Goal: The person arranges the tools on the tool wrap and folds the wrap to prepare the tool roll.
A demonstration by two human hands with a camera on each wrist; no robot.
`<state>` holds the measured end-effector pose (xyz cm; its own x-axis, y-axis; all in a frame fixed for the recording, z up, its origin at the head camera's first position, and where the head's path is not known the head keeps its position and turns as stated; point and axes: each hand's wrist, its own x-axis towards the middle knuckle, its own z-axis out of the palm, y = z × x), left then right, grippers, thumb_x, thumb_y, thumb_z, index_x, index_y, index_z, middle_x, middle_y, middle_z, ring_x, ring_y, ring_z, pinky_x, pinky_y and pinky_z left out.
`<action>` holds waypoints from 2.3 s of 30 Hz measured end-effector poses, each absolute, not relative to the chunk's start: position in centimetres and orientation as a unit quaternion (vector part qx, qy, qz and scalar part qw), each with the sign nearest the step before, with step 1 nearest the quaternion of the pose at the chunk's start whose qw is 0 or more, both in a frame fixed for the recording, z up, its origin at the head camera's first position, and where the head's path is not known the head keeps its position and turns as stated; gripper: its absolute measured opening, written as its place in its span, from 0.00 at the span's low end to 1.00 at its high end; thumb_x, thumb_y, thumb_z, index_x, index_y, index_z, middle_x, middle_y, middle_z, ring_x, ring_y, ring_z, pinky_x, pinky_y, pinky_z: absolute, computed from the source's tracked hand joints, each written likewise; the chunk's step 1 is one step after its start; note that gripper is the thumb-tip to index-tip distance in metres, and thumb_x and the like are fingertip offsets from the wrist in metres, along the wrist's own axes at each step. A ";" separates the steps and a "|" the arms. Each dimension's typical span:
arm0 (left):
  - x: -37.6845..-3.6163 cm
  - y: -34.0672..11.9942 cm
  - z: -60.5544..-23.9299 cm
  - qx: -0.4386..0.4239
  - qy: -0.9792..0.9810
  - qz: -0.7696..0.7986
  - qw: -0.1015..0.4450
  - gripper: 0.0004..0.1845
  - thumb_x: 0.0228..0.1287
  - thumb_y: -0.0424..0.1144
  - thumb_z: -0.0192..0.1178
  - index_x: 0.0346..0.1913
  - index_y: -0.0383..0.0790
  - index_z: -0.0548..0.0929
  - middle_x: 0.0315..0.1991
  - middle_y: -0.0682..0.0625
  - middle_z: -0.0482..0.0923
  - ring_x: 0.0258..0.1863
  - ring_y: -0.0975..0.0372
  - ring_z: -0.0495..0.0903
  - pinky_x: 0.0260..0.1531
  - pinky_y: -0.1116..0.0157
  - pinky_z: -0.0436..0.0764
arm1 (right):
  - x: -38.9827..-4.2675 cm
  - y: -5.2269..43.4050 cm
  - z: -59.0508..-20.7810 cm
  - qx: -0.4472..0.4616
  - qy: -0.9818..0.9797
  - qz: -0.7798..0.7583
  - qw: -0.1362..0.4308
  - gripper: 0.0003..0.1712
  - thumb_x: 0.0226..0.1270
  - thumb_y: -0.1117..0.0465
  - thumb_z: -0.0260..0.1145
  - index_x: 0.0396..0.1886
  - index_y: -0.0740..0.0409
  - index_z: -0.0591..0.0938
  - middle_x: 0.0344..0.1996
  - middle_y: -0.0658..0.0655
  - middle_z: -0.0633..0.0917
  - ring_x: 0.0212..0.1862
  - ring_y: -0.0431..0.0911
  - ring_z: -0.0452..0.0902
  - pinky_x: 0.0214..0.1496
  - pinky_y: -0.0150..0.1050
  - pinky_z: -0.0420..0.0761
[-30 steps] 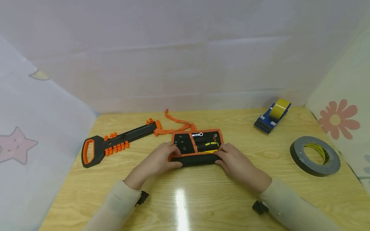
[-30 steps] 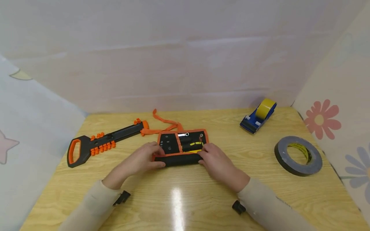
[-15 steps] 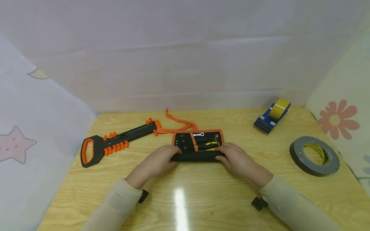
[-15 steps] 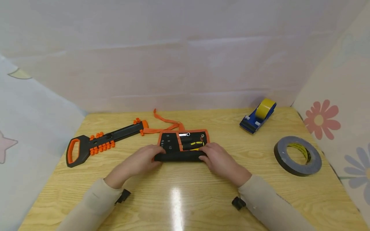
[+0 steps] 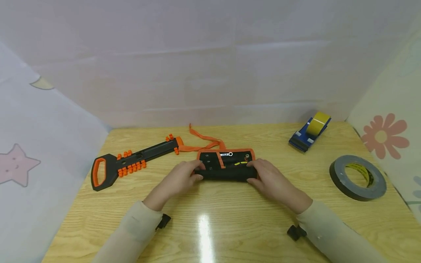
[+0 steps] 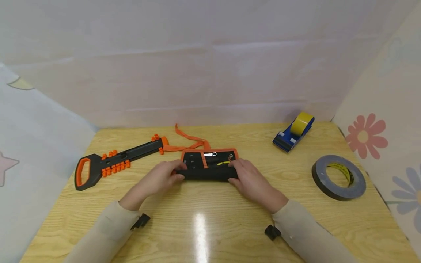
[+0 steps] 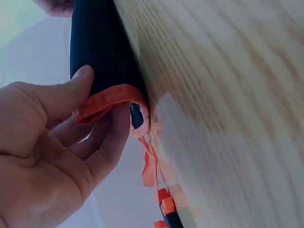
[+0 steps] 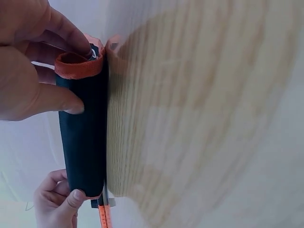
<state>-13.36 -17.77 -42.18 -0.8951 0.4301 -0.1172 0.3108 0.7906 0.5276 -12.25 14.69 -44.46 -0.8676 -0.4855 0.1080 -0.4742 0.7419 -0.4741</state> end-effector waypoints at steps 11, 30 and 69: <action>-14.5 -17.7 -42.0 0.143 0.934 0.298 0.132 0.13 0.78 0.36 0.66 0.59 0.40 0.88 0.49 0.46 0.89 0.37 0.59 0.81 0.42 0.57 0.84 | -12.6 14.4 -44.7 -0.272 0.933 -0.232 -0.033 0.32 0.67 0.59 0.81 0.66 0.67 0.81 0.57 0.62 0.80 0.59 0.56 0.77 0.62 0.55 0.83; -14.9 -17.9 -41.3 0.100 0.923 0.346 0.136 0.14 0.79 0.42 0.66 0.61 0.41 0.85 0.55 0.47 0.86 0.37 0.58 0.80 0.33 0.62 0.80 | -14.0 14.6 -43.4 -0.295 0.935 -0.194 -0.028 0.24 0.77 0.59 0.73 0.65 0.68 0.84 0.45 0.58 0.84 0.41 0.45 0.75 0.46 0.45 0.81; -16.6 -18.4 -42.3 0.162 0.939 0.267 0.142 0.38 0.69 0.40 0.76 0.78 0.41 0.73 0.79 0.40 0.70 0.80 0.41 0.67 0.78 0.38 0.69 | -20.8 14.1 -43.3 -0.269 0.912 -0.276 0.140 0.20 0.88 0.56 0.58 0.64 0.63 0.85 0.52 0.60 0.89 0.56 0.56 0.86 0.60 0.56 0.85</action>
